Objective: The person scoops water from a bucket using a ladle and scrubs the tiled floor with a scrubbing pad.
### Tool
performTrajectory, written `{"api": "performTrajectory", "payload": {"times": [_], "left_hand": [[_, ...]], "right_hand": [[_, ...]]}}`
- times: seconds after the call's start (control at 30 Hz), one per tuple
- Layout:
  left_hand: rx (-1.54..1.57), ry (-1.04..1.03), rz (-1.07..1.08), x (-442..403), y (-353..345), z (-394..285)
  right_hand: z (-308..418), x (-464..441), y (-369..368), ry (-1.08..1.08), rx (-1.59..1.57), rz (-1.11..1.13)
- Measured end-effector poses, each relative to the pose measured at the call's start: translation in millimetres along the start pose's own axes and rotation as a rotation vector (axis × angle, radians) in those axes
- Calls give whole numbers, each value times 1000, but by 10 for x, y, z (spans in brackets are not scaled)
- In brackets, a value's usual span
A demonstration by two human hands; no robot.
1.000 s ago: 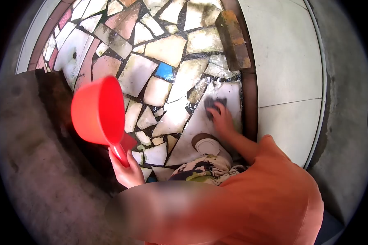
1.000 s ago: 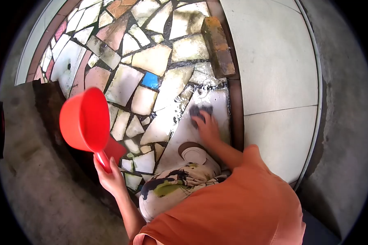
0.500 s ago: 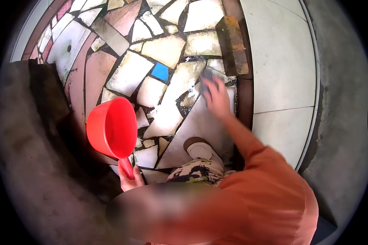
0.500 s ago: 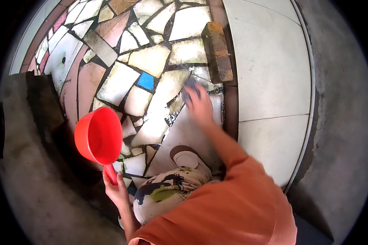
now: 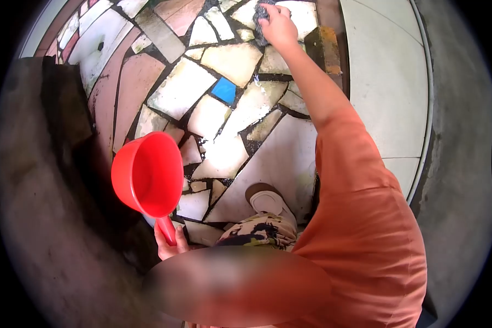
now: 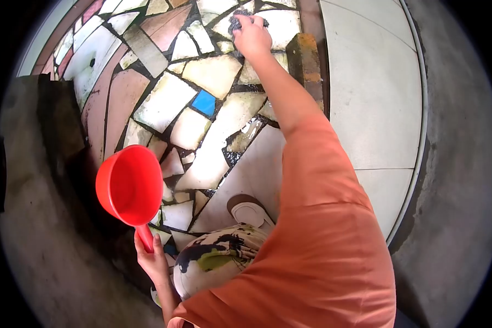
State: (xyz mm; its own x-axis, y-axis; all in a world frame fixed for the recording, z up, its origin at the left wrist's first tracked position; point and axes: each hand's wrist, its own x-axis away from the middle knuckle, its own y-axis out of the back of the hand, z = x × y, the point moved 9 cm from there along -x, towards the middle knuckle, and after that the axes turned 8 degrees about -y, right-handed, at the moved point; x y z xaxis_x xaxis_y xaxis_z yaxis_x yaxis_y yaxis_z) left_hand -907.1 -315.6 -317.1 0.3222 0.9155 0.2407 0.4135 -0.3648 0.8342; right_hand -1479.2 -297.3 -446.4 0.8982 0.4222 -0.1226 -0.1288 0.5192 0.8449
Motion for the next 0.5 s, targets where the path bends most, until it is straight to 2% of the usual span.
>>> {"api": "performTrajectory", "payload": {"times": [0.1, 0.13, 0.2, 0.3, 0.33, 0.37, 0.4, 0.43, 0.47, 0.5], "left_hand": [[8, -98, -41, 16, 10, 121], [15, -91, -34, 29, 4, 76], [167, 131, 33, 50, -63, 112], [183, 87, 24, 116, -77, 116], [202, 88, 35, 127, -95, 121], [149, -13, -5, 147, -87, 191], [152, -13, -4, 114, -93, 163], [179, 34, 5, 131, -132, 139], [187, 81, 27, 177, -87, 162], [158, 74, 44, 206, -46, 181]], "right_hand": [[188, 833, 276, 73, 48, 208], [195, 1254, 385, 35, 38, 326], [-75, 2155, 350, 120, -50, 352], [-464, 3493, 113, 128, 13, 616], [-531, 3508, -2, 122, 13, 614], [-519, 3386, -22, 229, -1, 430], [-469, 3191, -45, 338, -15, 248], [-346, 2543, -93, 308, -222, 221], [-423, 2042, -390, 328, 297, 72], [-303, 1445, -322, 305, 152, 74]]}}
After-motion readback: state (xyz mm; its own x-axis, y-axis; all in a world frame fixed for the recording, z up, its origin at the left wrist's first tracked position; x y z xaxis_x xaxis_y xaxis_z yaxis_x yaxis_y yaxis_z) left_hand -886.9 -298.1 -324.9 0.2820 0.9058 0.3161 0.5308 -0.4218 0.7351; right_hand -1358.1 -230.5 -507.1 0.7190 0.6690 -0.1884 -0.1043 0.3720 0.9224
